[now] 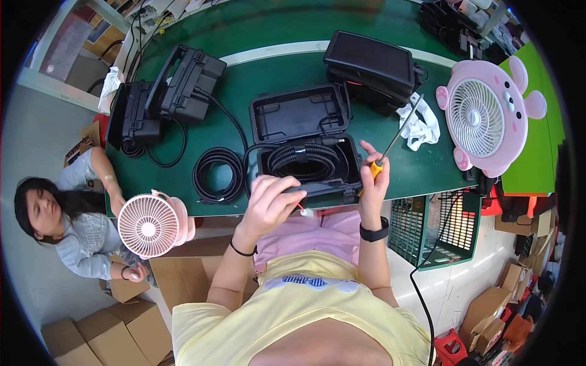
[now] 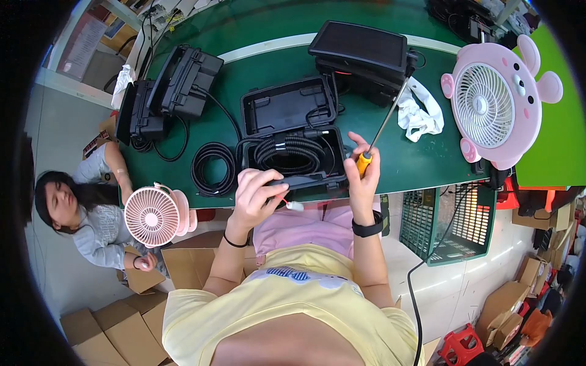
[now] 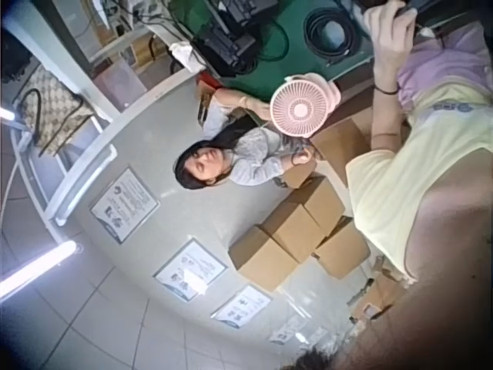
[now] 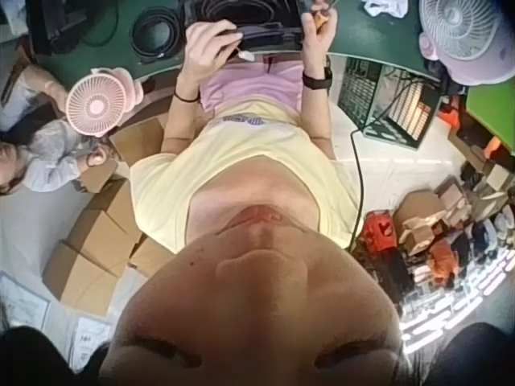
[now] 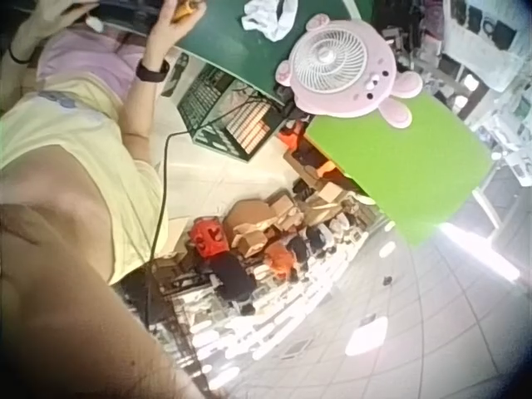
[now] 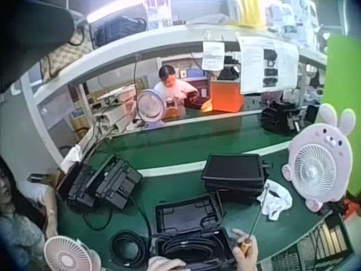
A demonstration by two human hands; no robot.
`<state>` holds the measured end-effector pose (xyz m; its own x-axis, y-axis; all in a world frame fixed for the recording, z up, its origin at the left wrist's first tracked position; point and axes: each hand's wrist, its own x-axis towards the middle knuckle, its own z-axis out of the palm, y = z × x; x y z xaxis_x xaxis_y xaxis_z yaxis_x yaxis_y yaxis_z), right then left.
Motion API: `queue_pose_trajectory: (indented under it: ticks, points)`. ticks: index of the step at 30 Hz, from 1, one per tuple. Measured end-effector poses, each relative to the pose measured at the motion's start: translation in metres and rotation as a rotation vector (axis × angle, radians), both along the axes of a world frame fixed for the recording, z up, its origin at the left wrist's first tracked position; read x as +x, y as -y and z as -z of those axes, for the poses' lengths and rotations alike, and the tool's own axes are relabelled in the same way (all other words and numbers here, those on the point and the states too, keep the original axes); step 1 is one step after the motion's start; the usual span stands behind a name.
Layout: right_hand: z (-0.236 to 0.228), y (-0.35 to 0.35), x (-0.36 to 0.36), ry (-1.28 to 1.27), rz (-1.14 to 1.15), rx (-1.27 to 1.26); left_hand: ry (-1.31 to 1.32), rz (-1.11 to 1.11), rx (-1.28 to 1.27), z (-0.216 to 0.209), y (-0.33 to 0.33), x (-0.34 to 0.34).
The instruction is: Assembling and inspecting battery boxes and solar panel components for lights.
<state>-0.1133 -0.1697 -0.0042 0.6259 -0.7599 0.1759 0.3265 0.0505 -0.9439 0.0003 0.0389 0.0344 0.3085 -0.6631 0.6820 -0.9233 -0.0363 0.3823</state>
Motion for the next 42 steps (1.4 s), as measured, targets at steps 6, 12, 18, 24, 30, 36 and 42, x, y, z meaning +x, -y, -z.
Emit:
queue_pose_trajectory:
  ticks: [6, 12, 18, 24, 30, 36, 42]
  points:
    - [-0.022, -0.006, -0.017, -0.050, -0.136, 0.081, 0.004, 0.124, 0.113, -0.007, -0.011, 0.009]
    - [-0.014, -0.004, -0.018, -0.079, -0.162, 0.075, -0.174, 0.177, -0.250, -0.024, 0.000, 0.023]
    - [0.003, -0.006, -0.019, 0.002, -0.144, 0.049, -0.188, -0.143, 0.175, -0.037, 0.029, 0.022]
    - [0.005, -0.002, -0.020, 0.000, -0.167, 0.031, -0.289, -0.265, -0.181, -0.032, 0.014, 0.022]
    - [0.009, 0.001, -0.021, 0.014, -0.161, 0.032, -0.271, -0.724, -0.394, -0.036, -0.014, 0.054]
    - [0.007, -0.001, -0.022, 0.025, -0.148, 0.033, 0.023, -0.648, -0.103, -0.039, -0.025, 0.046]
    - [0.006, -0.002, -0.020, 0.026, -0.154, 0.034, 0.344, -0.079, 0.167, -0.024, -0.035, -0.011]
